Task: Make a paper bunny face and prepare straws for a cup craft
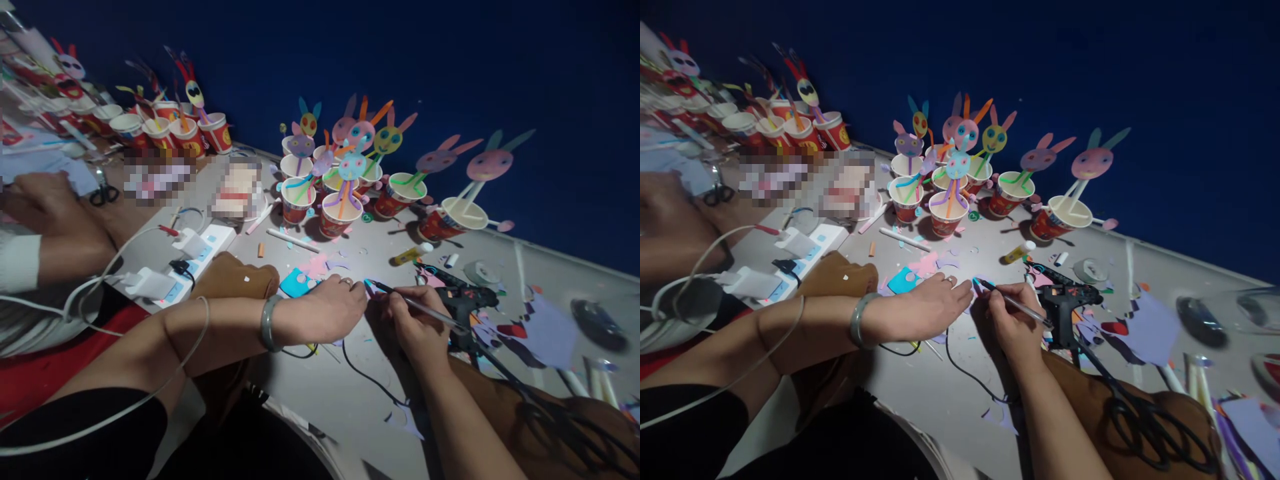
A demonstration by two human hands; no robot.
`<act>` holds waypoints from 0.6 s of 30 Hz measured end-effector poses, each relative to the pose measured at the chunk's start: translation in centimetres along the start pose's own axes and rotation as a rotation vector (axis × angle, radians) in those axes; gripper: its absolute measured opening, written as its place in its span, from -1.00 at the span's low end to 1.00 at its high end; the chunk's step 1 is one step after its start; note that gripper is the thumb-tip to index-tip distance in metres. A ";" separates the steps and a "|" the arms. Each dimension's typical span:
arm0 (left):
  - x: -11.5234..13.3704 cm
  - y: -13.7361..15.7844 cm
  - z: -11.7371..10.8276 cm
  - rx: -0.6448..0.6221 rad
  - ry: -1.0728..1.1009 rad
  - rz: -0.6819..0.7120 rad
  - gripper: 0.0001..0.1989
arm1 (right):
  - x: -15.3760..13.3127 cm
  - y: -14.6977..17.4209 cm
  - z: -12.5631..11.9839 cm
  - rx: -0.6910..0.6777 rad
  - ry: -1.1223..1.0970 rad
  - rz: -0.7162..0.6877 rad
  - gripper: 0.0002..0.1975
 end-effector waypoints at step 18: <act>0.2 0.0 -0.7 -0.069 0.024 -0.015 -0.63 | 0.2 0.1 0.0 0.028 0.057 0.019 -0.84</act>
Point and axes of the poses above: each hand's wrist, its own y-axis away from the middle knuckle, its own z-axis out of the palm, x = y × z, the point moved 3 cm from there along -y, towards the middle knuckle, and after that the axes turned 11 degrees about y, right-handed, at the moved point
